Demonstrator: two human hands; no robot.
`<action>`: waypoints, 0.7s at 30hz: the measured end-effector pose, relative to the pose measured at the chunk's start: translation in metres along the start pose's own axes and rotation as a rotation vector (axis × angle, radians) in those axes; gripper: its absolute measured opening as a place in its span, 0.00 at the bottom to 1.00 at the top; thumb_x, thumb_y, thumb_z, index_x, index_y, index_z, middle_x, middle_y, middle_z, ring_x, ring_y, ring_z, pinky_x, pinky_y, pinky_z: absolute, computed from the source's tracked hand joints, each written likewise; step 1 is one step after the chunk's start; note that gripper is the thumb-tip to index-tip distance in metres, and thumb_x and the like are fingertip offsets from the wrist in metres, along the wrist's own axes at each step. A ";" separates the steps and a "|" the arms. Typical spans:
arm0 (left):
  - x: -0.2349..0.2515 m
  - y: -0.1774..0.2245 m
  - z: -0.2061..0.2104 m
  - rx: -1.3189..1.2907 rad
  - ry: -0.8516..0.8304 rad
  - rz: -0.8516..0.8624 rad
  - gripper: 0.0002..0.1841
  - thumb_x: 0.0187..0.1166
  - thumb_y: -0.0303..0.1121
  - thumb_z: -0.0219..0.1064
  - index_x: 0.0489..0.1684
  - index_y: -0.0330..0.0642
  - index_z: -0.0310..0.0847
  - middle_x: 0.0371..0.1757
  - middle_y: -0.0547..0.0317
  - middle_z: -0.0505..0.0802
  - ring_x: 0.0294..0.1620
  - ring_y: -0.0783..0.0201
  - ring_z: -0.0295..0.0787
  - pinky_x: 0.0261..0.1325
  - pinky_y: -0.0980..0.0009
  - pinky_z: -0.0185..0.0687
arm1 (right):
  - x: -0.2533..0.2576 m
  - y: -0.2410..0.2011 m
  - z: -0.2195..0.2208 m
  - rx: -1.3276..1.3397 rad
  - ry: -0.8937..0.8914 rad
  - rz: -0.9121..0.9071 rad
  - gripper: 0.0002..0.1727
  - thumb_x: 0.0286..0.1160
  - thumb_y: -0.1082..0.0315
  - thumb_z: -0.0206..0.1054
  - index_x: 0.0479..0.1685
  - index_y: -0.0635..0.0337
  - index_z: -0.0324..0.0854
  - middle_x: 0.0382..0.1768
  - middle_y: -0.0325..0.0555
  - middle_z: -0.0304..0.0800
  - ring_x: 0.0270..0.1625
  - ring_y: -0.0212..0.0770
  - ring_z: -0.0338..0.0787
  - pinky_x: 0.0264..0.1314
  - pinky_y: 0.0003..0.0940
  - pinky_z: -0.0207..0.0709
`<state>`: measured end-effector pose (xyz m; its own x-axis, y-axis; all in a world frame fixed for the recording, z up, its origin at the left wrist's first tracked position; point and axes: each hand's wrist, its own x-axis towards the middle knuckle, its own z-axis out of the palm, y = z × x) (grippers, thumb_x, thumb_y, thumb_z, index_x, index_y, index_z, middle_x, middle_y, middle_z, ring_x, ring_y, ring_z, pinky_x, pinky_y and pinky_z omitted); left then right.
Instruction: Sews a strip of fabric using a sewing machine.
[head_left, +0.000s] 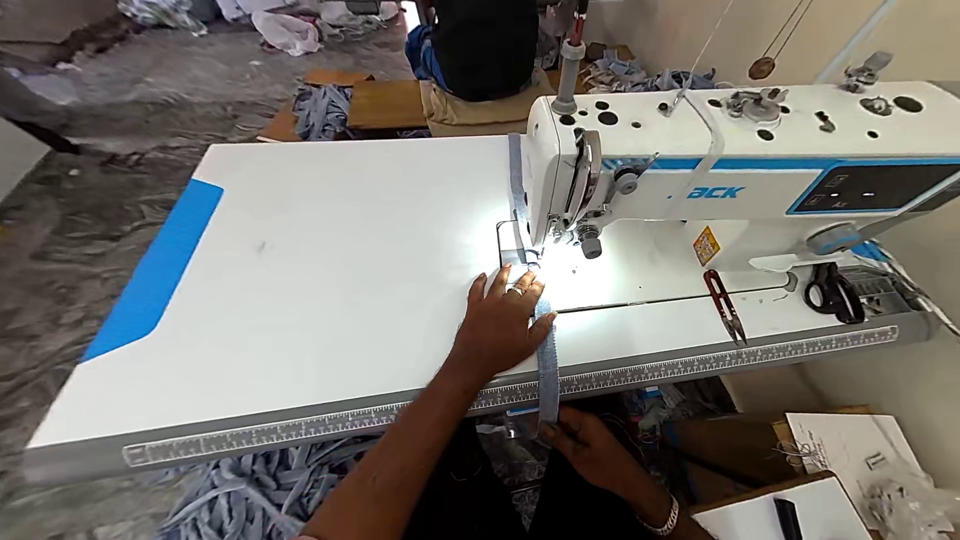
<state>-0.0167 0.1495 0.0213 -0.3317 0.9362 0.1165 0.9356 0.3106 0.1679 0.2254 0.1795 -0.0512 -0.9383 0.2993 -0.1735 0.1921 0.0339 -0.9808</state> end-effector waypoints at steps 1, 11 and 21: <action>0.000 0.000 0.000 -0.005 0.006 -0.006 0.37 0.86 0.66 0.37 0.86 0.59 0.72 0.88 0.67 0.75 0.94 0.49 0.56 0.90 0.36 0.45 | -0.004 0.000 0.001 0.003 0.009 0.014 0.18 0.89 0.57 0.60 0.57 0.62 0.86 0.48 0.41 0.93 0.47 0.30 0.90 0.55 0.28 0.84; -0.028 0.011 -0.003 -0.046 0.010 0.023 0.37 0.84 0.68 0.39 0.86 0.61 0.72 0.89 0.64 0.74 0.95 0.44 0.53 0.90 0.30 0.42 | -0.027 0.009 0.013 -0.034 0.022 0.079 0.17 0.89 0.56 0.60 0.53 0.60 0.87 0.44 0.39 0.92 0.43 0.27 0.88 0.50 0.25 0.82; -0.048 0.016 0.001 -0.024 0.017 0.046 0.34 0.86 0.66 0.39 0.85 0.68 0.74 0.90 0.68 0.72 0.95 0.43 0.53 0.89 0.31 0.41 | -0.023 0.014 0.015 -0.026 -0.030 0.079 0.18 0.88 0.53 0.61 0.54 0.59 0.86 0.40 0.39 0.91 0.37 0.27 0.86 0.44 0.25 0.81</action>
<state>0.0147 0.1099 0.0179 -0.2904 0.9464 0.1416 0.9469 0.2628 0.1851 0.2455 0.1583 -0.0624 -0.9278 0.2736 -0.2536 0.2733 0.0358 -0.9613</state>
